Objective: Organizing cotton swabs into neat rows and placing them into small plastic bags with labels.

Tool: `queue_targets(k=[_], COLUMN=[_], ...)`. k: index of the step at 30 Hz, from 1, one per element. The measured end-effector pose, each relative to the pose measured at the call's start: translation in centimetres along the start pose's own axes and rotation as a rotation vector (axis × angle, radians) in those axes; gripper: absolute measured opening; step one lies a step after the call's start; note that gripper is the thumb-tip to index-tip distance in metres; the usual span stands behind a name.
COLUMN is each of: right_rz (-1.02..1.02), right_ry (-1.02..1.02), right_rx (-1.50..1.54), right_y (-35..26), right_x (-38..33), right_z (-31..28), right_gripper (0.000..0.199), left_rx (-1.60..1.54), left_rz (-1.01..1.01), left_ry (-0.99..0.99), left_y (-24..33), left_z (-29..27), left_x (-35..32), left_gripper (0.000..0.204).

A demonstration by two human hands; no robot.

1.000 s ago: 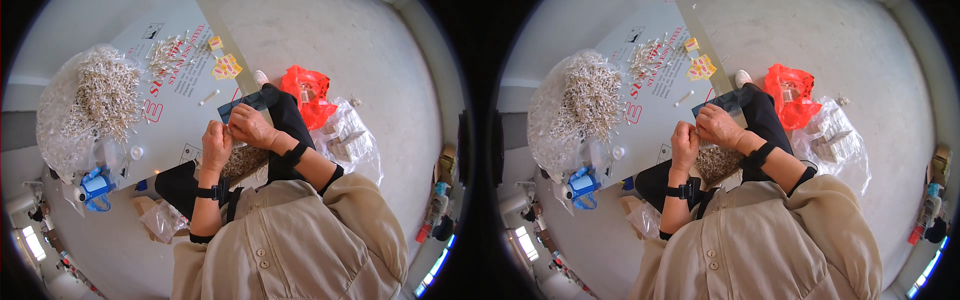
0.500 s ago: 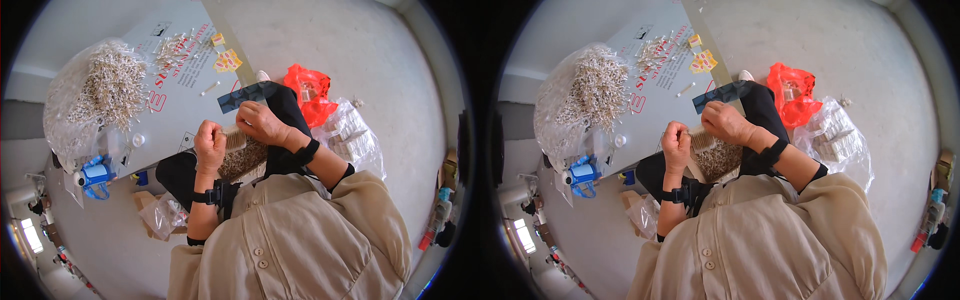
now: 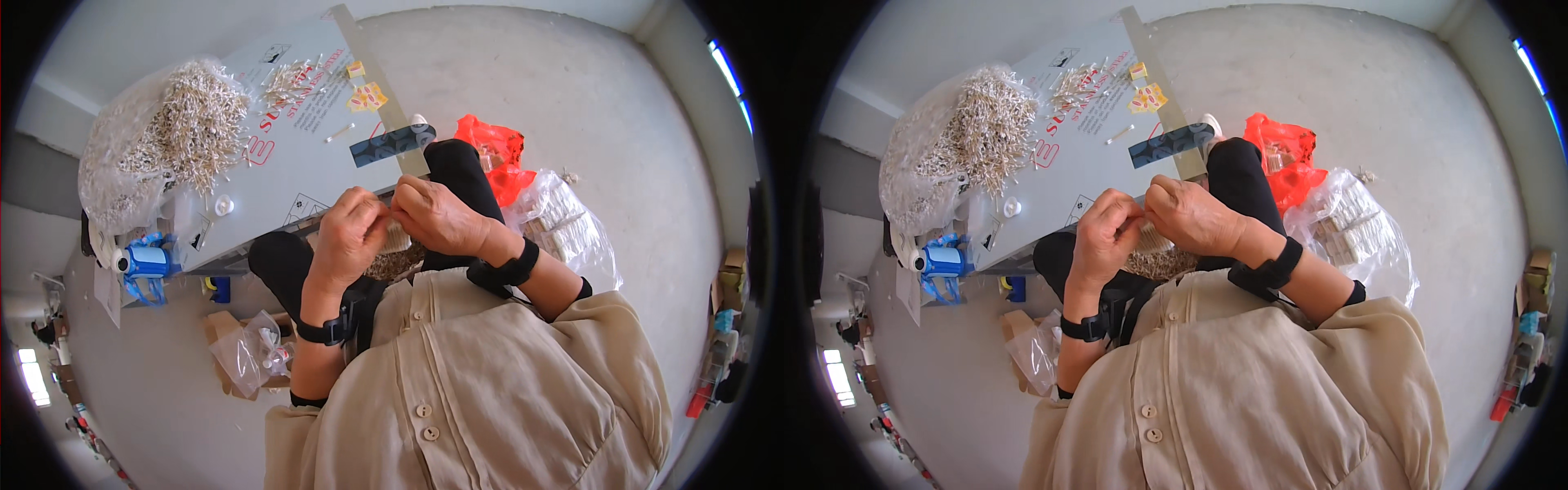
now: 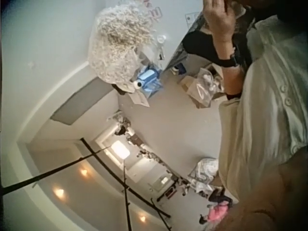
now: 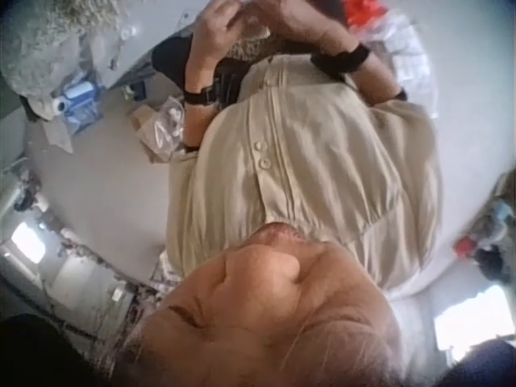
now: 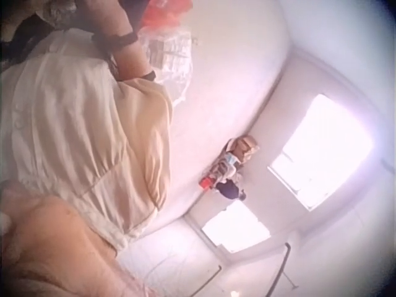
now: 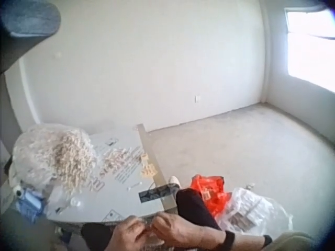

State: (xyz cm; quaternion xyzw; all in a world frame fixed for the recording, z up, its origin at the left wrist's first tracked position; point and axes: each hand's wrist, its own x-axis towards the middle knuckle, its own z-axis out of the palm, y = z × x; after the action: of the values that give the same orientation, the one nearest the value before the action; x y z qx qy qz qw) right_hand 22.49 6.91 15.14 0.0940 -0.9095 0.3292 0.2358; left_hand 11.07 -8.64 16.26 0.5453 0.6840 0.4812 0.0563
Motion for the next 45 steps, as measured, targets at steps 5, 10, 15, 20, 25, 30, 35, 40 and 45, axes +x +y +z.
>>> queue_targets(k=[5, 10, 15, 20, 25, 30, 35, 40, 45], right_rz=[0.006, -0.022, 0.034, 0.093, 0.213, 0.367, 0.459, 0.478, 0.422], right_ry=[0.005, -0.021, -0.039, 0.101, 0.216, 0.276, 0.258, 0.216, 0.188], right_rx=[0.038, 0.007, 0.081, 0.162, 0.224, 0.247, 0.307, 0.338, 0.244], right_y=[-1.1, -0.3, 0.6, 2.2, 4.7, 8.4, 11.3, 12.0, 12.5], right_x=[-0.7, -0.5, -0.5, 0.0, 1.3, 1.8, 1.2, 0.8, 0.7], right_z=[-0.1, -0.8, -0.3, 0.0, 3.8, 7.0, 9.4, 10.1, 10.3], right_gripper=[0.017, 0.016, 0.016, 0.016, 0.012, 0.009, 0.008, 0.009, 0.006], left_rx=[0.309, 0.288, 0.319, -0.161, -0.636, -0.846, -0.758, -0.841, -0.866], left_rz=[0.209, 0.185, 0.122, -0.387, -0.55, -0.626, -0.631, -0.666, -0.664], left_ry=[-0.006, -0.008, -0.003, 0.205, 0.283, 0.432, 0.426, 0.44, 0.442], left_y=[2.2, 1.1, -0.4, -3.0, -4.9, -9.3, -12.6, -14.6, -14.8], left_z=[0.1, -0.2, -0.7, -1.4, 3.4, 6.0, 7.5, 7.9, 7.7], left_x=[0.2, -0.4, -1.6, -3.4, -0.7, 0.6, 0.4, -0.4, 0.0], left_gripper=[0.016, 0.018, 0.018, 0.017, 0.035, 0.024, 0.019, 0.016, 0.015])
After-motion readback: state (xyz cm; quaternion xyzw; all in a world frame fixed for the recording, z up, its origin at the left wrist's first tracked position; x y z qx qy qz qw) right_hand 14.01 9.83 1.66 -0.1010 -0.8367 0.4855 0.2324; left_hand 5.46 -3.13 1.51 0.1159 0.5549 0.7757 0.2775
